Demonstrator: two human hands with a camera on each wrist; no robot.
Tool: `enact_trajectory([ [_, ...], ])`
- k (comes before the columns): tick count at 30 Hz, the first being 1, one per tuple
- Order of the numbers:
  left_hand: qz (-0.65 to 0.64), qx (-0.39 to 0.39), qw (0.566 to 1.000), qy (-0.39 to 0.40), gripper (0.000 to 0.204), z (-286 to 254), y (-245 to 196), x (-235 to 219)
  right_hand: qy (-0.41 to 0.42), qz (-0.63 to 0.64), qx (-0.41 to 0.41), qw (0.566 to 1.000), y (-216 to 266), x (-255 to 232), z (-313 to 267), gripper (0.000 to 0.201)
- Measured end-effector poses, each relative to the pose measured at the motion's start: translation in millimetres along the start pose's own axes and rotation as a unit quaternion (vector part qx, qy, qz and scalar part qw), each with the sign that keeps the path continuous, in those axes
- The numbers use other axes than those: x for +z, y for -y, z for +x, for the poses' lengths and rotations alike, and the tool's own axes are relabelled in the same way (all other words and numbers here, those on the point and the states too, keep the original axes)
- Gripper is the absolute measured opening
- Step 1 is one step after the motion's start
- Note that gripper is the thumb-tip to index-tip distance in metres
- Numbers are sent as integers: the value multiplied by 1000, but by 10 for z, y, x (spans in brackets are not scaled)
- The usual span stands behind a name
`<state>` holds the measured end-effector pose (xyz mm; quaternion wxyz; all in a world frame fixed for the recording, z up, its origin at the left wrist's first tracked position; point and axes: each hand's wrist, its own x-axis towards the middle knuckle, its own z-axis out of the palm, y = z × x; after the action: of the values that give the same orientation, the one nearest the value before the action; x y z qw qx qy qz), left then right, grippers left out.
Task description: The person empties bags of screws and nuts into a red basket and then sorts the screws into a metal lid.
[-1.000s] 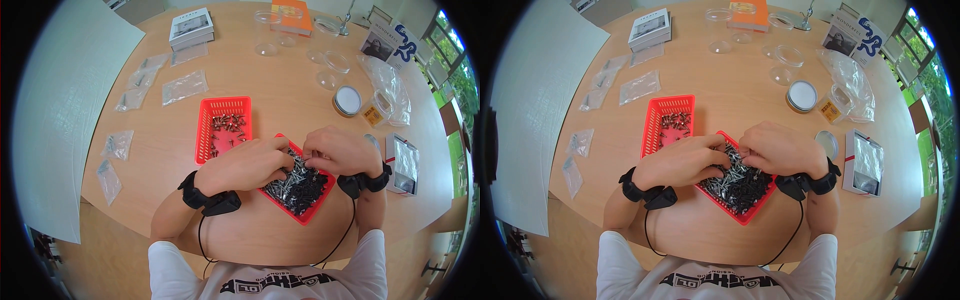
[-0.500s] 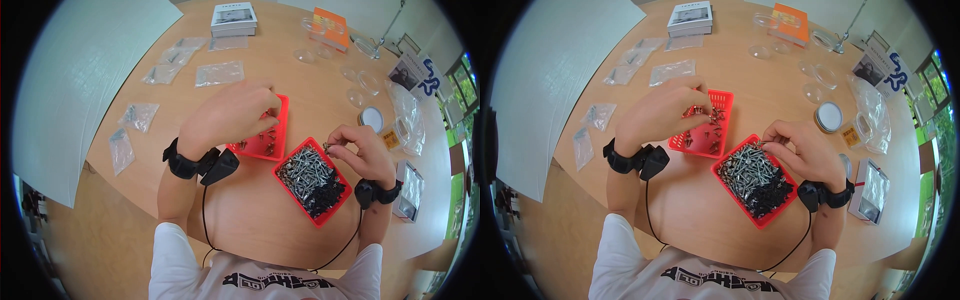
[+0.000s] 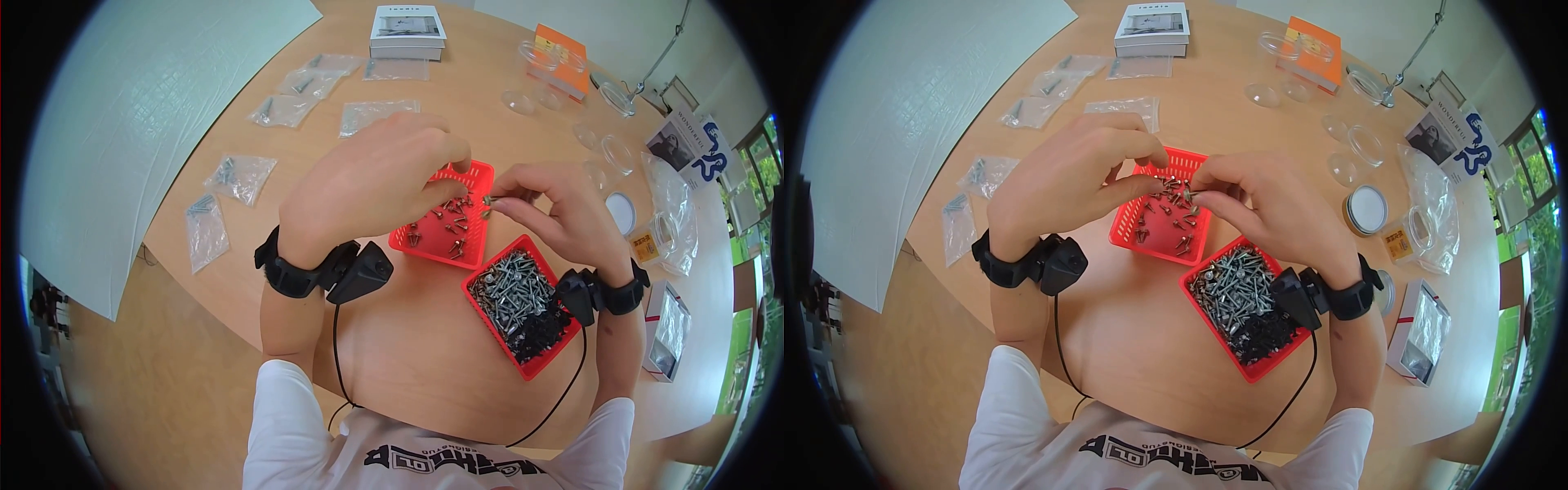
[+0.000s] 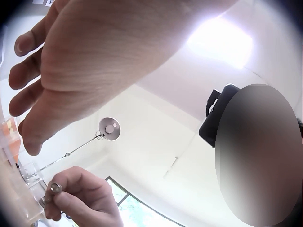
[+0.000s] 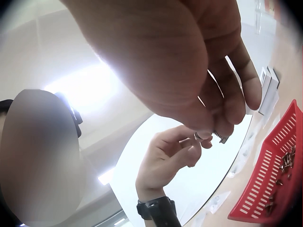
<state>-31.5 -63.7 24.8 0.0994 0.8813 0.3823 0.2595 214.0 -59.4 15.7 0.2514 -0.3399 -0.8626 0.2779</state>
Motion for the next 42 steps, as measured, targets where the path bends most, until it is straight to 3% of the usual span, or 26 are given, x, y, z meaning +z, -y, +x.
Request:
enact_trajectory([
  [8, 15, 8, 1000, 3, 21, -45, -121, -110, -4, -50, -28, 998, 17, 32, 150, 15],
  [15, 27, 59, 996, 62, 20, 19, -247, 151, -13, -82, 27, 996, 31, -262, -396, 15],
  [22, -7, 95, 978, 184, 20, 186, -425, 713, 91, -134, 92, 983, -180, -346, -1004, 13],
  [25, -35, 112, 975, 190, 23, 187, -447, 842, 141, -126, 121, 974, -244, -352, -1153, 14],
  [30, -31, 109, 977, 183, 24, 179, -466, 856, 194, -125, 135, 964, -221, -256, -1204, 19],
  [34, -24, 88, 975, 202, 23, 188, -488, 813, 187, -143, 132, 963, -225, -158, -1190, 19],
  [42, -5, 100, 945, 312, 15, 144, -582, 700, 211, -135, 141, 958, -254, -162, -1136, 17],
])
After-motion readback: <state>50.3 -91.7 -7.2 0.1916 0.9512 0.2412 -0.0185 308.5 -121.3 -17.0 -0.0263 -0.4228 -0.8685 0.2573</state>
